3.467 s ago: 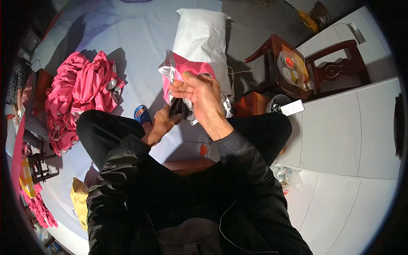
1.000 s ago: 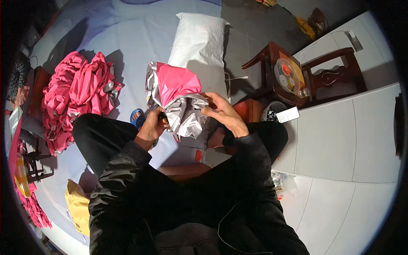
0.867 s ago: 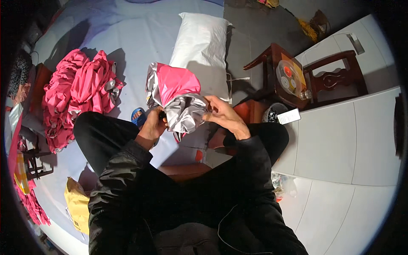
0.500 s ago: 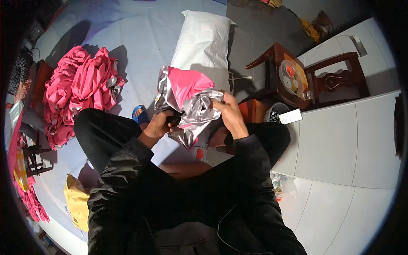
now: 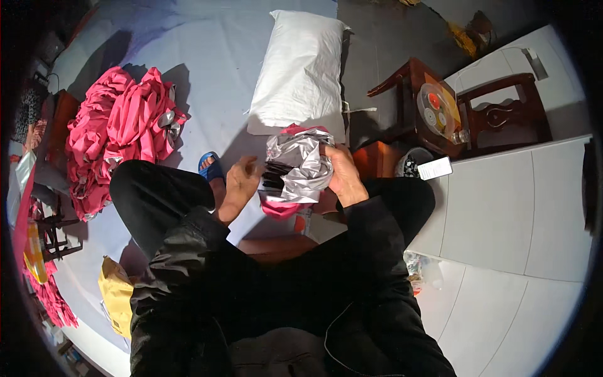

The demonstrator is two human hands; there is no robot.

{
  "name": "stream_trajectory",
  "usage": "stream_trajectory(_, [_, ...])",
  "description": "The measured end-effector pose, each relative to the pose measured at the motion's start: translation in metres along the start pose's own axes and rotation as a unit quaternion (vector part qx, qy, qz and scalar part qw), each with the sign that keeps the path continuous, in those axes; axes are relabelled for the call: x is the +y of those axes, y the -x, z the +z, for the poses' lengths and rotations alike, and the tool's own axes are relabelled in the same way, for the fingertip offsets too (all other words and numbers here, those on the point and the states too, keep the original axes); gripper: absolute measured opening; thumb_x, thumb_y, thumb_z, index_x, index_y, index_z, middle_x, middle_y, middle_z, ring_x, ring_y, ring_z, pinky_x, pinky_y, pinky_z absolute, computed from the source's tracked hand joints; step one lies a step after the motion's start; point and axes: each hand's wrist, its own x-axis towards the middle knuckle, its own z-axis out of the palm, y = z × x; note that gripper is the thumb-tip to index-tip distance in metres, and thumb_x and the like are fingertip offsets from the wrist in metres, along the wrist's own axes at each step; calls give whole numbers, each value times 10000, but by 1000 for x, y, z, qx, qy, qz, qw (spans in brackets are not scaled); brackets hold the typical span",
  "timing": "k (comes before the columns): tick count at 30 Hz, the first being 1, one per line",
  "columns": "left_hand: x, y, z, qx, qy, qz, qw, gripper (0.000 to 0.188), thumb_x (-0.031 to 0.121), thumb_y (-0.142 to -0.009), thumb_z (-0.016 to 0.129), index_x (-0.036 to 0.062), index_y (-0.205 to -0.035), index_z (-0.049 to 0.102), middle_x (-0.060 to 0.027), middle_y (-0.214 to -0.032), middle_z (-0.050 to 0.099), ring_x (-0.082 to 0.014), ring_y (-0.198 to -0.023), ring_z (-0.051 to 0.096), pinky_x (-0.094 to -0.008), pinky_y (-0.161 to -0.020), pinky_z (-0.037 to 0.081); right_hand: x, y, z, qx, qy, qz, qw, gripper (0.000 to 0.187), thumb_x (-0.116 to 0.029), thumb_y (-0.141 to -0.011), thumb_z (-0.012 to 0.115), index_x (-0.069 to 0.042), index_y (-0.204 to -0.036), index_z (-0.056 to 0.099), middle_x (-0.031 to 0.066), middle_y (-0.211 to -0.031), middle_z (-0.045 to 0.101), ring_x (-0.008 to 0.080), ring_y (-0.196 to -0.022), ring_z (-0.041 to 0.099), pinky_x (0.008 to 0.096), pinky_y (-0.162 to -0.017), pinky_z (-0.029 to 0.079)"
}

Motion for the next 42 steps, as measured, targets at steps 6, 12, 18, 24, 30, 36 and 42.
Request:
stream_trajectory(6, [35, 20, -13, -49, 224, 44, 972, 307, 95, -946, 614, -38, -1223, 611, -105, -993, 692, -205, -979, 669, -312, -883, 528, 16, -4, 14, -26, 22, 20, 999, 227, 4, -877, 580, 80, -1076, 659, 137, -1027, 702, 214, -902, 693, 345, -781, 571])
stream_trajectory(12, [42, 24, -11, -54, 344, -11, 937, 216, 44, -938, 649, -36, -1138, 634, -69, -963, 695, -165, -905, 675, -300, -824, 547, 15, 0, 18, -34, 55, 8, 998, 235, 10, -869, 579, 52, -1086, 659, 113, -1031, 703, 205, -924, 691, 338, -813, 560])
stream_trajectory(18, [20, 21, -7, -49, 329, -50, 942, 124, 35, -931, 655, -23, -1040, 665, -49, -880, 700, -151, -780, 679, -287, -759, 555, 23, 1, 19, -48, 67, 17, 996, 251, 13, -860, 574, 25, -1095, 662, 91, -1025, 704, 192, -925, 686, 324, -816, 549])
stream_trajectory(24, [22, 13, -17, 25, 395, -87, 914, 93, 4, -904, 659, -4, -992, 685, -63, -834, 700, -138, -679, 657, -281, -660, 550, 20, 3, 19, -46, 142, 13, 989, 256, 7, -851, 575, 17, -1091, 664, 84, -1013, 703, 187, -910, 682, 306, -803, 535])
stream_trajectory(30, [29, 16, -20, 27, 417, -78, 905, 75, 5, -900, 654, -7, -963, 692, -61, -789, 697, -126, -667, 647, -269, -645, 534, 12, 12, 33, -19, 141, 56, 988, 284, 2, -849, 583, 15, -1123, 654, 92, -1027, 701, 189, -927, 682, 303, -818, 536])
stream_trajectory(36, [31, 17, -18, -50, 341, -70, 936, 73, -14, -886, 648, -14, -945, 691, -54, -736, 686, -122, -661, 637, -267, -631, 521, 18, 9, 21, -93, 90, 78, 989, 350, -11, -859, 618, 23, -1207, 609, 89, -1091, 689, 182, -993, 672, 298, -856, 537])
stream_trajectory(42, [22, 13, -20, -16, 410, -112, 905, 77, -45, -868, 637, -10, -914, 687, -53, -751, 687, -120, -658, 634, -262, -638, 517, 20, 14, 40, -143, 214, 44, 965, 400, -8, -849, 670, 21, -1238, 584, 81, -1128, 675, 160, -1007, 658, 285, -854, 529])
